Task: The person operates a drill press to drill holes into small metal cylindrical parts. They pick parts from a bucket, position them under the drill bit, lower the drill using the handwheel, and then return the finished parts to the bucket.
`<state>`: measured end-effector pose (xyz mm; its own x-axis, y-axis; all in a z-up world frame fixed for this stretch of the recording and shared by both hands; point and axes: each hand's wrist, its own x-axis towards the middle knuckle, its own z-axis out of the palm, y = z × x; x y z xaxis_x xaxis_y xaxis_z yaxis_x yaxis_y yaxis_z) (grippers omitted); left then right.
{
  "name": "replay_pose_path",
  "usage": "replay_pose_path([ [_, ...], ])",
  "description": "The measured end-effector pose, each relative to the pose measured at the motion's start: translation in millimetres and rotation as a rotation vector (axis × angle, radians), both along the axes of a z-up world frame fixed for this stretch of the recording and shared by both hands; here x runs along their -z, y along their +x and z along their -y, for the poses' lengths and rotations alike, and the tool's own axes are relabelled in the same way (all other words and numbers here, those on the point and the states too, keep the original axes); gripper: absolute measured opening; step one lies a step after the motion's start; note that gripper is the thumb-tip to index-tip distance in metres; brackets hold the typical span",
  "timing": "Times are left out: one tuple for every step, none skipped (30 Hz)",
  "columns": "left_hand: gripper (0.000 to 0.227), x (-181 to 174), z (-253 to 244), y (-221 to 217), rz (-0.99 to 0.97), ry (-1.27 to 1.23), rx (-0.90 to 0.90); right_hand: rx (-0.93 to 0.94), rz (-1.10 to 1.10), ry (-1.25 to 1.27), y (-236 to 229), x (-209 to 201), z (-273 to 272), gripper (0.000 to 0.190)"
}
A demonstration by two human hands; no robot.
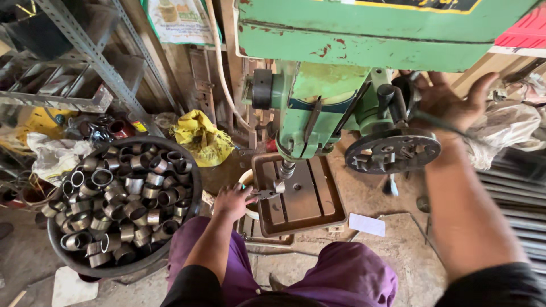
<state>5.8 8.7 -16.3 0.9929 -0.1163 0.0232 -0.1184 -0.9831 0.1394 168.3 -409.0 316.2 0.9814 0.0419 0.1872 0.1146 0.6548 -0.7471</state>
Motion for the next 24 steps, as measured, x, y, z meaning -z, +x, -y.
replay_pose_path([
  [0.044, 0.3, 0.3, 1.5, -0.006, 0.013, 0.004, -0.081, 0.032, 0.083, -1.9, -1.7, 7.9, 0.103],
  [0.045, 0.7, 1.3, 2.6, -0.012, 0.025, 0.009, -0.158, 0.066, 0.167, -6.4, -2.3, 16.0, 0.096],
  [0.047, 0.5, 1.8, 3.3, -0.019, 0.037, 0.014, -0.314, 0.144, 0.159, -10.6, -3.2, 20.5, 0.091],
  [0.048, 0.1, 1.7, 0.2, -0.059, 0.032, 0.003, -0.467, 0.213, 0.142, -18.3, -4.0, 23.4, 0.088],
  [0.049, -1.7, 2.4, -1.9, -0.099, 0.027, -0.009, -0.702, 0.321, 0.030, -29.3, -13.5, 34.1, 0.084],
  [0.049, -5.5, 2.3, 0.2, -0.130, 0.025, -0.022, -0.938, 0.435, -0.087, -39.8, -19.1, 38.4, 0.080],
  [0.049, -8.5, 3.0, 0.9, -0.134, 0.010, -0.028, -0.823, 0.370, -0.086, -53.8, -12.9, 34.5, 0.063],
  [0.049, -10.1, 4.6, -0.5, -0.139, -0.007, -0.037, -0.713, 0.303, -0.087, -71.5, -2.3, 30.3, 0.054],
  [0.048, -11.0, 5.4, -2.4, -0.143, -0.024, -0.046, -0.602, 0.238, -0.087, -89.0, 9.9, 26.7, 0.056],
  [0.048, -11.6, 5.2, -2.4, -0.142, -0.028, -0.046, -0.489, 0.175, -0.087, -101.9, 21.0, 24.9, 0.070],
  [0.048, -11.7, 4.7, -2.1, -0.140, -0.031, -0.045, -0.376, 0.114, -0.087, -106.7, 29.4, 25.1, 0.089],
  [0.048, -11.4, 5.0, -1.9, -0.139, -0.035, -0.040, -0.359, 0.041, -0.146, -107.9, 36.6, 28.1, 0.081],
  [0.048, -10.9, 5.4, -1.8, -0.139, -0.033, -0.034, -0.342, -0.031, -0.206, -108.4, 45.2, 32.0, 0.073],
  [0.048, -10.5, 5.0, -1.2, -0.136, -0.031, -0.031, -0.329, -0.102, -0.266, -106.8, 54.4, 35.9, 0.065],
  [0.048, -10.1, 4.8, -1.0, -0.134, -0.030, -0.028, -0.363, -0.034, -0.358, -102.5, 58.3, 46.0, 0.056],
  [0.048, -9.5, 4.6, -2.0, -0.126, -0.027, -0.028, -0.397, 0.032, -0.446, -97.3, 56.8, 61.2, 0.049],
  [0.048, -8.9, 4.5, -2.8, -0.119, -0.023, -0.028, -0.429, 0.101, -0.534, -93.7, 55.0, 74.5, 0.041],
  [0.048, -8.8, 4.2, -2.5, -0.109, -0.020, -0.026, -0.367, 0.070, -0.744, -92.3, 51.8, 84.7, 0.037],
  [0.049, -9.3, 3.2, -3.3, -0.113, 0.006, -0.014, -0.302, 0.037, -0.953, -92.1, 46.2, 91.0, 0.034],
  [0.049, -10.2, 4.6, -1.3, -0.112, 0.028, -0.005, -0.233, 0.006, -1.166, -91.0, 37.8, 92.3, 0.033],
  [0.049, -11.0, 4.5, 0.3, -0.112, 0.050, 0.005, -0.188, -0.058, -1.372, -92.2, 29.9, 88.5, 0.037],
  [0.048, -11.9, 4.5, -0.6, -0.111, 0.030, -0.001, -0.138, -0.129, -1.578, -97.6, 21.6, 83.7, 0.041],
  [0.046, -13.2, 4.2, -0.9, -0.110, 0.010, -0.008, -0.082, -0.202, -1.781, -103.1, 14.8, 77.2, 0.047],
  [0.044, -14.7, 3.7, -1.8, -0.109, -0.008, -0.012, -0.041, -0.211, -1.836, -109.7, 11.4, 70.3, 0.039],
])
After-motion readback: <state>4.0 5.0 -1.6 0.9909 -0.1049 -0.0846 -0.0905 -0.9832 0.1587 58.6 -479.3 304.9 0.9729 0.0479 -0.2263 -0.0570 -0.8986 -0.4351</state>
